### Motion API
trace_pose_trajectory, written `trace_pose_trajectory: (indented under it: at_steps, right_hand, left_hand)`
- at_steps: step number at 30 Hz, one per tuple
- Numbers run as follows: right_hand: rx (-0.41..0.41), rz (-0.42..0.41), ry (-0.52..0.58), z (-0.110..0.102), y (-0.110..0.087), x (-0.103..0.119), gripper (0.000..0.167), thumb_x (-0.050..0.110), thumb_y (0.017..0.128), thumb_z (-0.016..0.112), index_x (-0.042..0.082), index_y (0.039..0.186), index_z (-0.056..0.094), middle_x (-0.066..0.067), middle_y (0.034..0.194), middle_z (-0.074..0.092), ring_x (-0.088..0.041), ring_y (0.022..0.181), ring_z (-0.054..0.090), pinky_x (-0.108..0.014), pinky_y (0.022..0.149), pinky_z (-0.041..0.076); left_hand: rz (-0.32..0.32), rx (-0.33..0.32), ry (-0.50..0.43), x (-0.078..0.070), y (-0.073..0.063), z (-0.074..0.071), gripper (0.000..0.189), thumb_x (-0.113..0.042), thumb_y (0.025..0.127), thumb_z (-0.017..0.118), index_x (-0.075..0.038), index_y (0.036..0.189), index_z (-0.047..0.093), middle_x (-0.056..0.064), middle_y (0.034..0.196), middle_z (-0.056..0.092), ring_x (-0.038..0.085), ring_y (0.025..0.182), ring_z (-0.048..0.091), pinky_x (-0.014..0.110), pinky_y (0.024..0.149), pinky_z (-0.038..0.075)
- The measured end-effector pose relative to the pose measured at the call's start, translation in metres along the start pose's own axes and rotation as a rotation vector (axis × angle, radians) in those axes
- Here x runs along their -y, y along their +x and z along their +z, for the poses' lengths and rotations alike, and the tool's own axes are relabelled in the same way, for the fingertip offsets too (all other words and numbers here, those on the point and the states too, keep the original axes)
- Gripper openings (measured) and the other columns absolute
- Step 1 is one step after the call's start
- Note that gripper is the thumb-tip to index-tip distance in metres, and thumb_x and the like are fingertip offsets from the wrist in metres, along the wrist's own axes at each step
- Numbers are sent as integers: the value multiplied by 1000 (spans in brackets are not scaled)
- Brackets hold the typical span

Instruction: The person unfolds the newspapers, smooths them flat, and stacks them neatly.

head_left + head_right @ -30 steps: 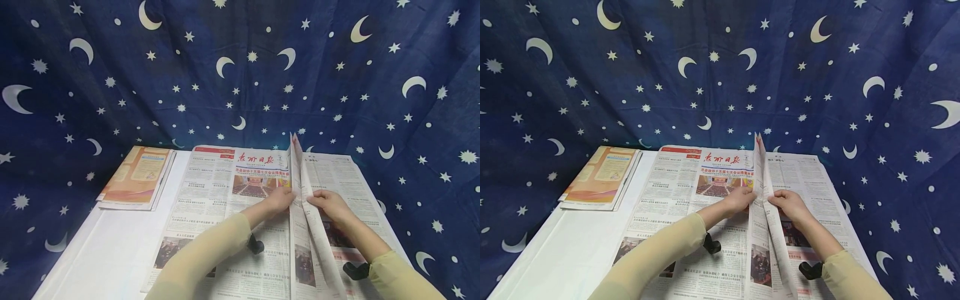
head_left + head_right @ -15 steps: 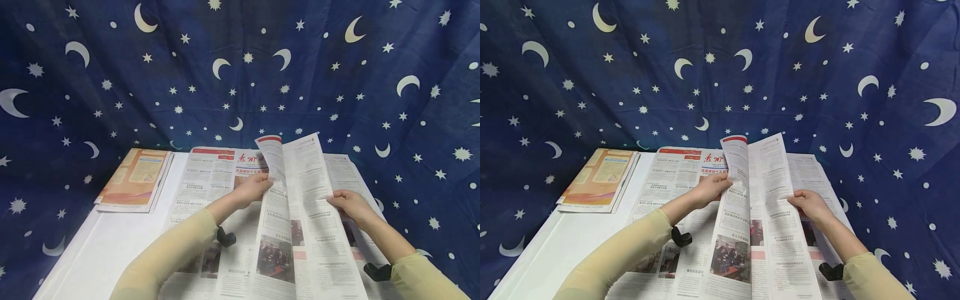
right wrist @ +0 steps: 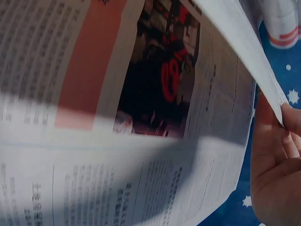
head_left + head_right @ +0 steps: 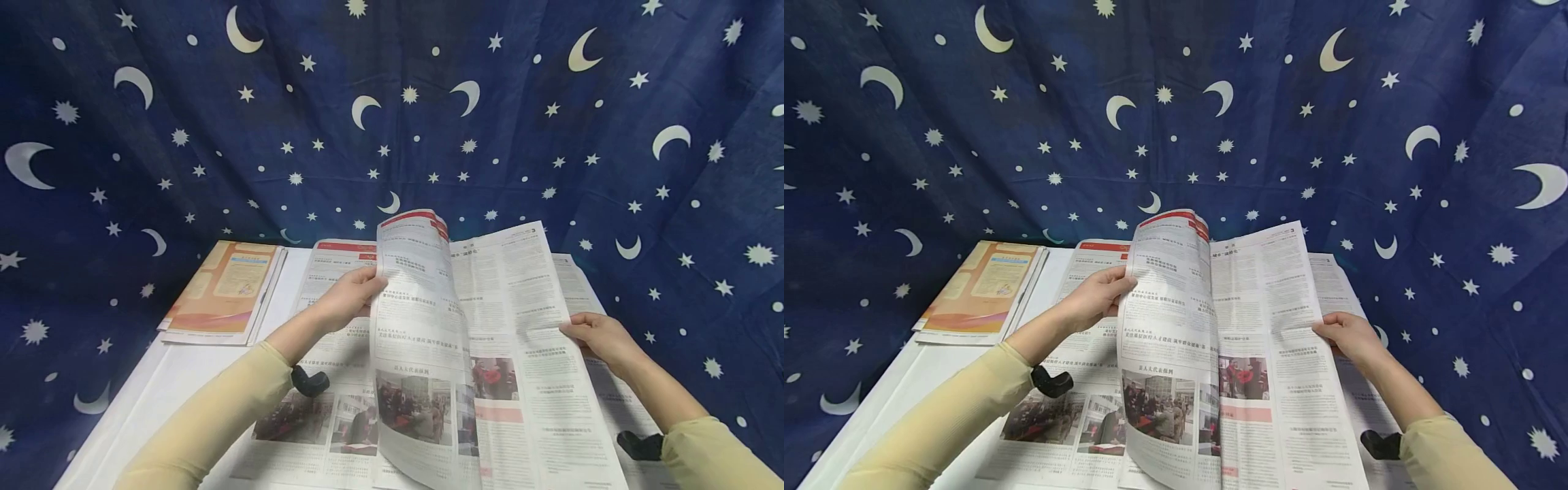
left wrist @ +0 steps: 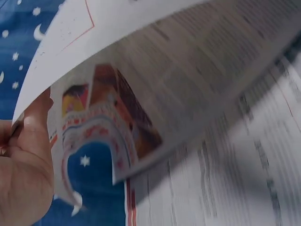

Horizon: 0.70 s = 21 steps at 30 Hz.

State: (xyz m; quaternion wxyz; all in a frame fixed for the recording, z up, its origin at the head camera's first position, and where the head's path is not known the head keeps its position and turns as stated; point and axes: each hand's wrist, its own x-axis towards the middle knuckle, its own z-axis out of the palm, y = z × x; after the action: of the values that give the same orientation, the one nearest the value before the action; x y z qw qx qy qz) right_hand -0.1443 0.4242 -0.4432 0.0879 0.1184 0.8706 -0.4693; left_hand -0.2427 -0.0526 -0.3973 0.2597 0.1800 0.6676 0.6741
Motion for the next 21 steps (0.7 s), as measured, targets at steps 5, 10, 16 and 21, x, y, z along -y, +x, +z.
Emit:
trace_pose_trajectory:
  at_steps: [5, 10, 16, 21]
  right_hand:
    - [12, 13, -18, -10, 0, -8, 45, 28, 102, 65, -11, 123, 57, -12, 101, 74, -24, 83, 73, -35, 71, 60]
    - [43, 36, -27, -18, 1, -14, 44, 26, 101, 67, -11, 124, 59, -11, 102, 74, -25, 86, 73, -37, 73, 61]
    - [46, 54, -91, -28, 2, -14, 43, 25, 101, 67, -11, 123, 60, -10, 100, 74, -26, 85, 71, -39, 74, 59]
    - [40, 69, -141, -37, 3, -16, 42, 24, 101, 66, -11, 123, 60, -10, 99, 73, -25, 84, 69, -40, 75, 58]
  left_hand:
    - [-19, -58, 15, -2, -15, -29, 39, -21, 112, 42, -5, 146, 48, 17, 126, 67, 29, 108, 70, 43, 86, 60]
    - [-36, -96, 71, -3, -30, -60, 40, -26, 111, 44, -6, 146, 48, 16, 127, 65, 28, 107, 69, 41, 85, 60]
    - [-83, -143, 88, -1, -45, -94, 45, -29, 111, 45, -8, 150, 43, 16, 127, 63, 21, 101, 67, 34, 82, 60]
    - [-105, -172, 136, 5, -57, -113, 49, -30, 111, 46, -6, 153, 39, 14, 120, 63, 19, 96, 63, 32, 79, 59]
